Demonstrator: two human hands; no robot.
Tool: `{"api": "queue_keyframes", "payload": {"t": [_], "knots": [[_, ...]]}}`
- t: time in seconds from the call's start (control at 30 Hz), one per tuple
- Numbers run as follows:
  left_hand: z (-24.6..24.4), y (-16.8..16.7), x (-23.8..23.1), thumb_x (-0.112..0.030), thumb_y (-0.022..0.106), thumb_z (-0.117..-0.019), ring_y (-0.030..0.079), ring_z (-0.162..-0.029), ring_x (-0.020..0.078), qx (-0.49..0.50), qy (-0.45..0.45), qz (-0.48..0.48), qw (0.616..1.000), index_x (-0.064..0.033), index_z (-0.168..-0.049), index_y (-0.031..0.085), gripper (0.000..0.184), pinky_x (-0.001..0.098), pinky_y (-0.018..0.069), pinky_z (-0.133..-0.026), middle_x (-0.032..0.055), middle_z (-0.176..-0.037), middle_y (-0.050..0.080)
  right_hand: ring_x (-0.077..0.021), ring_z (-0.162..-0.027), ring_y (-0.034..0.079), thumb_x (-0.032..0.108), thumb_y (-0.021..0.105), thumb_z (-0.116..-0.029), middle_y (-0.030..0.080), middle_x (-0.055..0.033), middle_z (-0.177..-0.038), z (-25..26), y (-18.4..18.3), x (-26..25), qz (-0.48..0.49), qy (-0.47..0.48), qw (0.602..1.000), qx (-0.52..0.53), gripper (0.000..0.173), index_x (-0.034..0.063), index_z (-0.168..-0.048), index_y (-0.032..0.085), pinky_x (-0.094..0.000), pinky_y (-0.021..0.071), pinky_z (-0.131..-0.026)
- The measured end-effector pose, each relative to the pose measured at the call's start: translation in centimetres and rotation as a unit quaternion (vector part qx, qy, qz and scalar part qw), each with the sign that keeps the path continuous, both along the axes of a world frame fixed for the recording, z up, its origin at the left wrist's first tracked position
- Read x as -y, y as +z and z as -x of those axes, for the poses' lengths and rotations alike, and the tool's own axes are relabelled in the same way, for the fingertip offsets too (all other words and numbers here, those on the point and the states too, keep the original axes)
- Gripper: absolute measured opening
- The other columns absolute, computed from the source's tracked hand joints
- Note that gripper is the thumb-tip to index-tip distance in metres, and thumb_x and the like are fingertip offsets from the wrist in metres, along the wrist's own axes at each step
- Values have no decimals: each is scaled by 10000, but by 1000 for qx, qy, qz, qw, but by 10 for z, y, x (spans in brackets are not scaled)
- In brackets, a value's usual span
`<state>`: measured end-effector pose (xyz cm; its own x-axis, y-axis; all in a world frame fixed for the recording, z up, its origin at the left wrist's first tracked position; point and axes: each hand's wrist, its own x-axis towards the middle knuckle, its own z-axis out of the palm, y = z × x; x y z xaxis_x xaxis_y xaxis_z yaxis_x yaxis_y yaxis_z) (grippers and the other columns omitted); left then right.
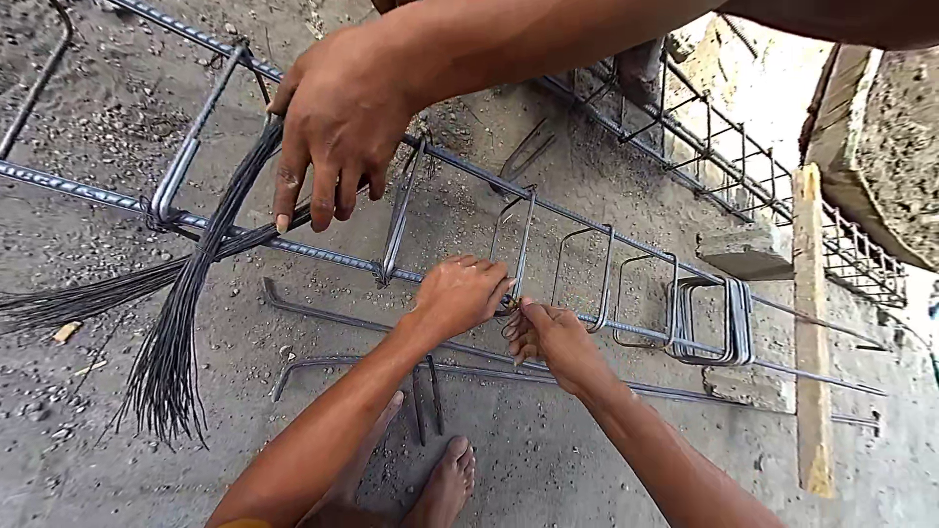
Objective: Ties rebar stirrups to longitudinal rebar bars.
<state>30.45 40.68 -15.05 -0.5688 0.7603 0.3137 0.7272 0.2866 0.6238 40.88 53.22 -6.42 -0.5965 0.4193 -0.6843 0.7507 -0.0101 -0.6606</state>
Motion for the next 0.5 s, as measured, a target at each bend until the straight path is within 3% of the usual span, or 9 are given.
{"api": "queue_keyframes", "payload": {"t": [0.2,0.27,0.37,0.5], "knots": [[-1,-7,4,-287,542,-1052,712,-820,287,15,2,10,1000,-61,-961,718,301,447,563,-728,105,-839,711,-141,-591,668,234,287,-1143,642,-62,-738,-4,-13,10,156,-176,971,-51,402,5,-966,567,-279,607,-587],[-1,-12,7,-284,539,-1053,713,-816,282,33,2,3,999,-62,-955,723,304,456,567,-723,103,-834,709,-140,-595,668,248,283,-1143,647,-63,-741,-7,-20,10,163,-167,971,-53,412,4,-982,573,-278,606,-595],[2,-23,11,-298,521,-1069,708,-784,297,82,-1,36,996,-59,-939,716,334,497,558,-676,113,-820,701,-149,-584,680,294,248,-1149,667,-50,-707,-12,-40,7,101,-81,991,-45,447,0,-1051,570,-308,616,-605],[8,-17,8,-369,471,-1083,697,-729,337,87,-9,111,990,-64,-893,693,422,518,518,-609,132,-742,674,-117,-575,653,283,239,-1148,658,-29,-694,-5,-43,0,55,-32,997,-41,464,8,-1002,582,-276,590,-597]]}}
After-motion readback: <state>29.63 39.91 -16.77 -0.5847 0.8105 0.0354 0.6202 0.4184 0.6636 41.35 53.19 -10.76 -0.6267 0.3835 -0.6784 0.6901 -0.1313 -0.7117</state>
